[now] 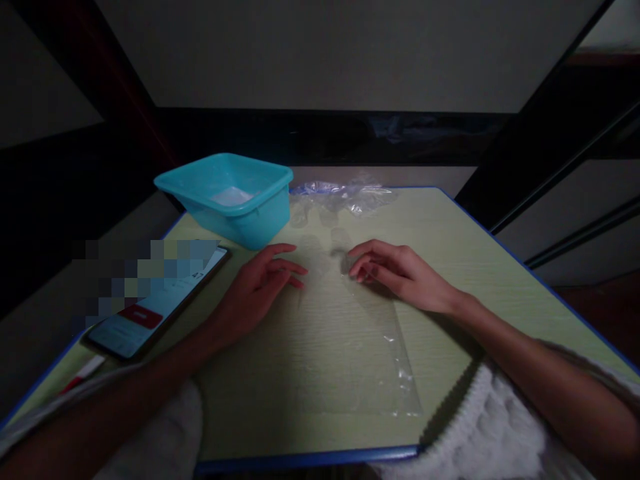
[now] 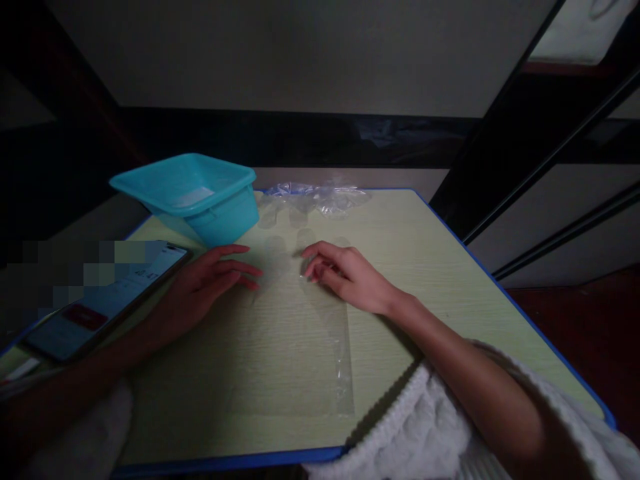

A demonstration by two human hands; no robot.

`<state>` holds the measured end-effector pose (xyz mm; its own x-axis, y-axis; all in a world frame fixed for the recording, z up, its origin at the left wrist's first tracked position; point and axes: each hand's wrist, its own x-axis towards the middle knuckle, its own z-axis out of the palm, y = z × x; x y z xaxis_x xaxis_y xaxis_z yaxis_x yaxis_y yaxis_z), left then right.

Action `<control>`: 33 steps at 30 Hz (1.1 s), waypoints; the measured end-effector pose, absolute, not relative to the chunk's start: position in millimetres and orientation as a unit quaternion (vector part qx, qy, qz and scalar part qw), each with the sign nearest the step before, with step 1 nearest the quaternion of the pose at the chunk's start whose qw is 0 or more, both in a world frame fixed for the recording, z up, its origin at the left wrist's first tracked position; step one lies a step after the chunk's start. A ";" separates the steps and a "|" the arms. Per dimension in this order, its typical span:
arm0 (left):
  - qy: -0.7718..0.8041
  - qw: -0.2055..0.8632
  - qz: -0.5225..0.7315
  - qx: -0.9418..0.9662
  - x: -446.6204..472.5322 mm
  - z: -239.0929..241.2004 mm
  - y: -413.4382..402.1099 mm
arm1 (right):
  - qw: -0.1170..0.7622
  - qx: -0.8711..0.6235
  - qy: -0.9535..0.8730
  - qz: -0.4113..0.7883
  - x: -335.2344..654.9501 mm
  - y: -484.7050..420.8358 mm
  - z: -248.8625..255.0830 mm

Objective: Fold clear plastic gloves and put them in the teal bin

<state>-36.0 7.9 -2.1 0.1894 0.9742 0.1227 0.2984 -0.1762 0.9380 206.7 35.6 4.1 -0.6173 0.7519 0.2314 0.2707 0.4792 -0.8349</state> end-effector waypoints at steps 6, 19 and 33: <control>0.491 0.440 0.395 0.640 -32.4 -2.8 5.1 | 0.311 -0.307 -0.737 0.516 202.1 33.9 -0.4; 0.485 0.445 0.380 0.650 -35.5 -10.0 8.7 | 0.258 -0.298 -0.725 0.565 204.8 36.0 -2.6; 0.474 0.463 0.386 0.642 -35.0 -10.5 10.4 | 0.272 -0.244 -0.615 0.699 205.9 36.5 0.2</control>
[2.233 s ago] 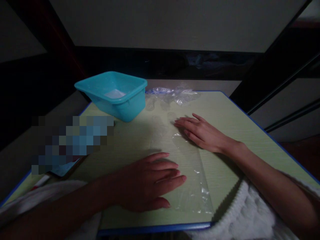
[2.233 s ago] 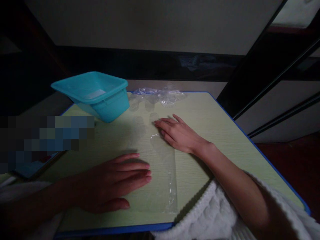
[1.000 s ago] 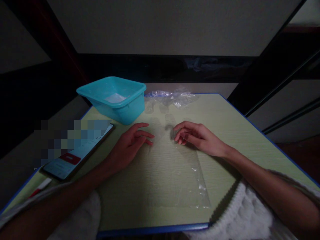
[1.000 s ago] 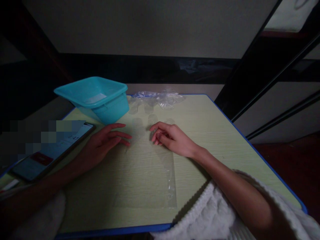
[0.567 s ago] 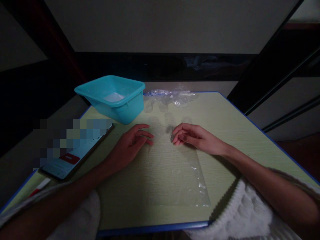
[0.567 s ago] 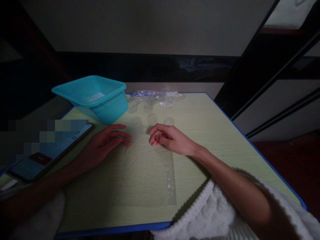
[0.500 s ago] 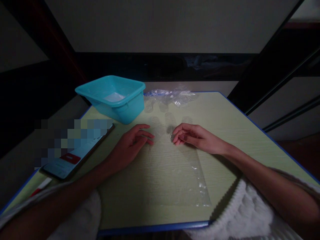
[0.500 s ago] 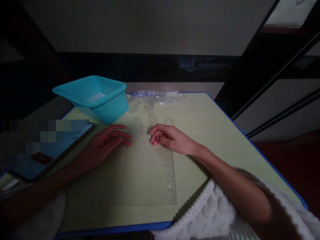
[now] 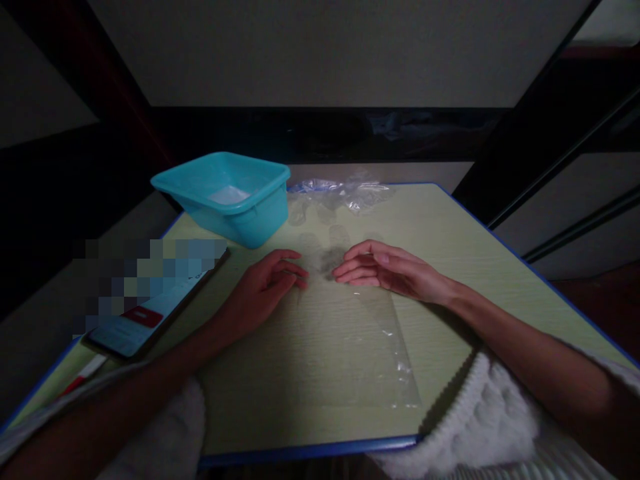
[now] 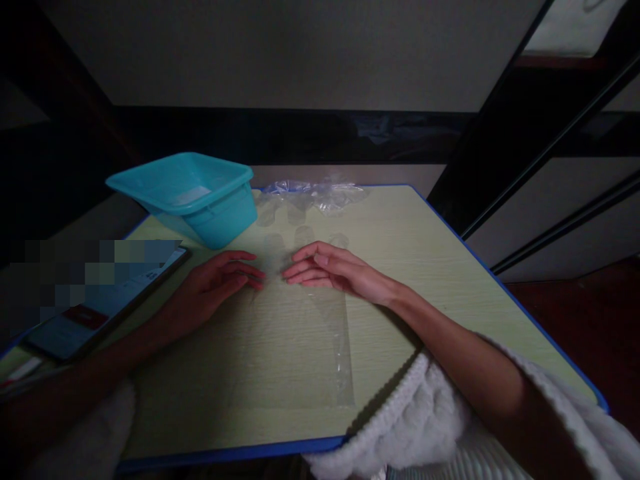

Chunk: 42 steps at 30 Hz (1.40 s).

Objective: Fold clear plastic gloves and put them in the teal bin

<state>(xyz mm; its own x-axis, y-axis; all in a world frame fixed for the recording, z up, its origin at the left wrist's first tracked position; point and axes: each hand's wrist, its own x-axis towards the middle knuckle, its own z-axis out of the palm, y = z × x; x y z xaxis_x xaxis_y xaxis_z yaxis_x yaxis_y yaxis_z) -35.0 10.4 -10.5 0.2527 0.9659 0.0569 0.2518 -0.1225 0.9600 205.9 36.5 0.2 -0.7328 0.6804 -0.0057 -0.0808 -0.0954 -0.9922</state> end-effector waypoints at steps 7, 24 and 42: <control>0.473 0.451 0.381 0.654 -36.3 -12.9 11.5 | 0.227 -0.240 -0.621 0.711 205.3 34.9 0.0; 0.478 0.432 0.380 0.663 -36.1 -10.8 12.3 | 0.230 -0.219 -0.672 0.669 203.2 31.3 -4.5; 0.469 0.468 0.401 0.633 -38.5 -12.1 10.1 | 0.279 -0.200 -0.613 0.712 202.6 32.8 -8.0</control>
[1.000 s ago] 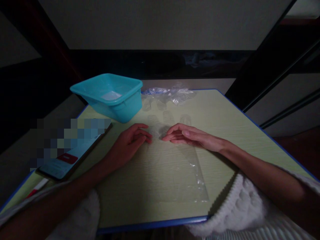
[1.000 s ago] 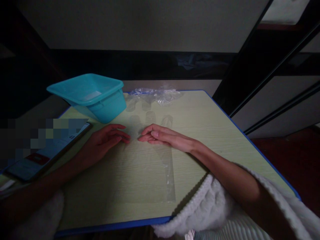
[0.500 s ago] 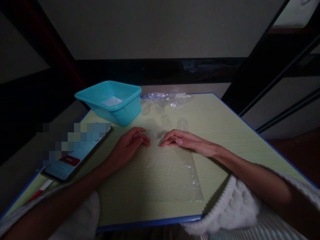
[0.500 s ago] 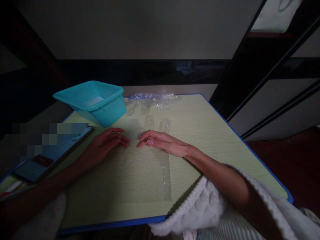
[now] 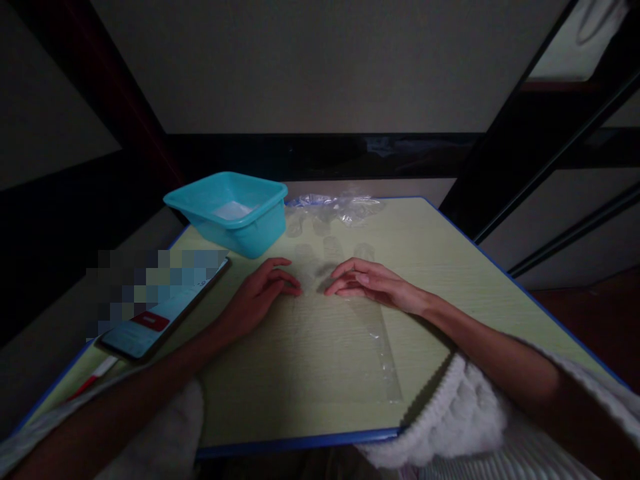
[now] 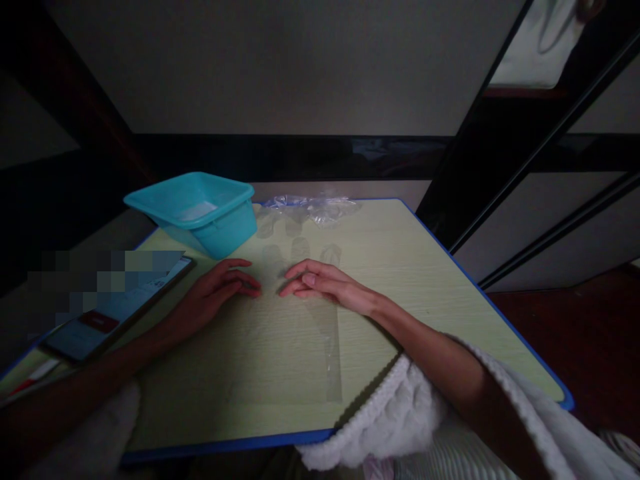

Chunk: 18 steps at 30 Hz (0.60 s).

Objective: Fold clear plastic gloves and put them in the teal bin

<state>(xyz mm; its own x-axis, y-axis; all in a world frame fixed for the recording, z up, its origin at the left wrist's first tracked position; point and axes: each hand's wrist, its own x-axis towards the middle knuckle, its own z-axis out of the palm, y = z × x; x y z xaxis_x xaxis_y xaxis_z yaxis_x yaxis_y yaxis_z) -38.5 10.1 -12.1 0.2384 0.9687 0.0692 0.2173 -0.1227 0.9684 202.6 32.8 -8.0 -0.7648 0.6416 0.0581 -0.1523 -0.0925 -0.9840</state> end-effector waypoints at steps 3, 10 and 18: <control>0.458 0.499 0.418 0.605 -38.9 -12.1 11.3 | 0.309 -0.184 -0.606 0.710 204.4 31.0 -3.8; 0.434 0.525 0.461 0.569 -40.1 -8.7 14.2 | 0.273 -0.175 -0.827 0.459 225.1 10.6 21.5; 0.436 0.519 0.435 0.593 -40.4 -12.2 16.2 | 0.009 -0.137 -0.946 0.294 225.5 -19.8 31.1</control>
<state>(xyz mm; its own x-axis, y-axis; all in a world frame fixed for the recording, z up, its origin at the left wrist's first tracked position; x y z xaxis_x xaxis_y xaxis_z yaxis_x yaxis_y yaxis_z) -40.4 16.2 -12.2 0.2419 0.9683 0.0625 0.0663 -0.0808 0.9945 225.5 -19.8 31.1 -0.9621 0.2649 -0.0640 0.2545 0.7896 -0.5584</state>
